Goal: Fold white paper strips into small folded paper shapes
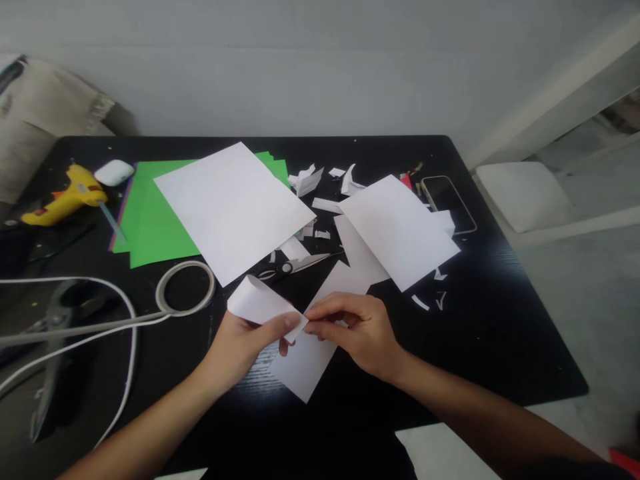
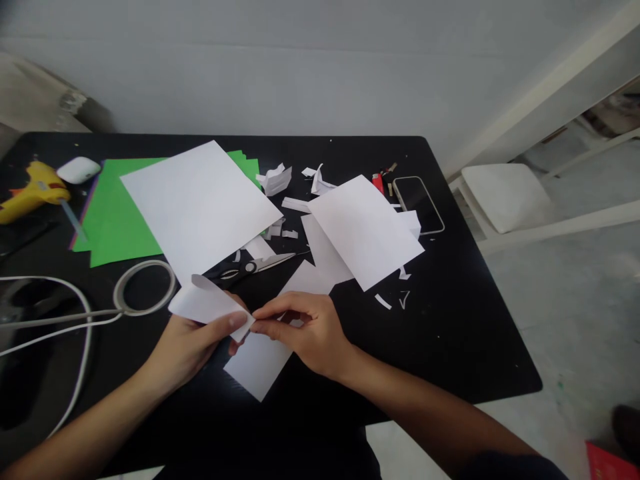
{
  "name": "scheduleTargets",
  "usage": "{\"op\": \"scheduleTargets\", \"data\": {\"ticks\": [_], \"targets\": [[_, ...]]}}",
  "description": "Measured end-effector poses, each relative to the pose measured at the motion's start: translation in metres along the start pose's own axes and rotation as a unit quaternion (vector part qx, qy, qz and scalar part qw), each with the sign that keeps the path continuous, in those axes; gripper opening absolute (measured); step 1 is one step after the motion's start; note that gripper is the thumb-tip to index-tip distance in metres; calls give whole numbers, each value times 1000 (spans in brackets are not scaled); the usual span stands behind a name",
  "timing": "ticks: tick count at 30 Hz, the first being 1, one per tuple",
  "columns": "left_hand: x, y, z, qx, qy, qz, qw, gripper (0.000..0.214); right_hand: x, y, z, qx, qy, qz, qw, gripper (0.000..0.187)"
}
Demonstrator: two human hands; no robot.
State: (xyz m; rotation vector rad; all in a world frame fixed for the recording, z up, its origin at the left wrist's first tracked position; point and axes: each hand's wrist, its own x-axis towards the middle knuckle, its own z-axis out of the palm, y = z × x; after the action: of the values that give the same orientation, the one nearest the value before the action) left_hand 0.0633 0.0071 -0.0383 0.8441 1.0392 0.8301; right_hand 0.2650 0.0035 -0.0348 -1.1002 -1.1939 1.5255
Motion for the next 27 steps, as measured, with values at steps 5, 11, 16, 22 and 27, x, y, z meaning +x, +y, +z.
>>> {"op": "scheduleTargets", "data": {"ticks": [5,11,16,22,27], "targets": [[-1,-1,1,2,8,-4,1000,19,-1,3,-1,-18,-2,-35,999,11],[0,-3,2,14,13,1,1000,20,-1,6,-1,-6,-4,-75,997,13],[-1,0,1,39,20,8,999,19,0,5,0,13,-7,-55,998,11],[-3,7,2,96,21,31,995,16,-1,5,0,26,-4,-40,999,13],[-2,9,5,101,25,40,994,15,-2,6,0,25,-1,-38,999,11]]}}
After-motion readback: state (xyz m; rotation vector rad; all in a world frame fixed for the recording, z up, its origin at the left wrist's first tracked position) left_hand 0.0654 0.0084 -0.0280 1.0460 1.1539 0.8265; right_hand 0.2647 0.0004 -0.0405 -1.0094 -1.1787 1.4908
